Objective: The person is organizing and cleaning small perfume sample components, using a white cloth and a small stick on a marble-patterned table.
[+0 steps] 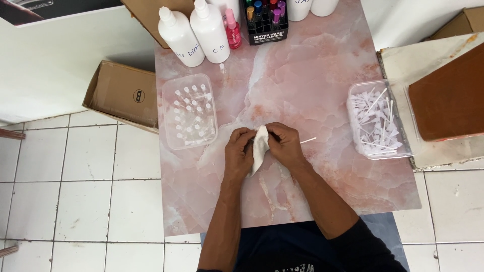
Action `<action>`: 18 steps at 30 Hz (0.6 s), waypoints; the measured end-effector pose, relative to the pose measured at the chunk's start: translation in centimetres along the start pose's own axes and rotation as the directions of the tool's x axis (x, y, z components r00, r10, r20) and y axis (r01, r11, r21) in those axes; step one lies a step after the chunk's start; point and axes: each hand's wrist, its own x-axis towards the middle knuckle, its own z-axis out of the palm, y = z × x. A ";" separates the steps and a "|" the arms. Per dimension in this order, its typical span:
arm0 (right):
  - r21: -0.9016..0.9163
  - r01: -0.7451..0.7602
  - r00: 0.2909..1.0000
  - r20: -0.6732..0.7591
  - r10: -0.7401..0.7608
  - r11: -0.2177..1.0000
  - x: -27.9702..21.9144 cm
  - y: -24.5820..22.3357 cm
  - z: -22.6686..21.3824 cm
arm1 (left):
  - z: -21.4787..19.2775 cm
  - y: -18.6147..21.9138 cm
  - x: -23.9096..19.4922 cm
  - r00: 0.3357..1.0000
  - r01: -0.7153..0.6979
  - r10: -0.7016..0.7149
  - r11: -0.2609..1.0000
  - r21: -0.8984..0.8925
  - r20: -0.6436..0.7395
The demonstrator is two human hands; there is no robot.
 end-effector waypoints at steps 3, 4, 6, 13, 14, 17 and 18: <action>0.080 -0.020 0.999 0.048 0.017 0.997 0.7 -1.9 0.0 | 0.3 0.0 0.0 1.000 -0.012 0.012 0.999 0.034 -0.015; 0.079 -0.022 0.999 0.048 0.018 0.997 0.6 -1.8 0.0 | 0.3 0.2 0.1 1.000 -0.010 0.011 0.999 0.034 -0.014; 0.036 -0.016 0.998 0.057 0.014 0.999 0.5 -1.6 -0.1 | 0.6 0.5 0.3 0.999 -0.021 0.025 0.992 0.127 -0.033; -0.130 0.064 0.991 -0.110 -0.078 0.989 0.0 -1.7 0.1 | 1.0 -1.2 0.0 0.985 0.010 0.049 0.938 0.346 -0.163; -0.229 0.132 0.986 -0.072 -0.151 0.965 0.0 -1.7 0.1 | 1.0 -1.2 -0.1 0.986 0.005 0.055 0.935 0.355 -0.160; -0.394 0.206 0.977 0.029 -0.212 0.896 -0.4 -1.2 0.7 | 1.2 -1.7 -0.3 0.984 -0.004 0.072 0.920 0.392 -0.160; -0.462 0.216 0.976 0.083 -0.201 0.860 -0.5 -0.8 0.9 | 1.3 -2.0 -0.3 0.983 -0.007 0.083 0.907 0.421 -0.162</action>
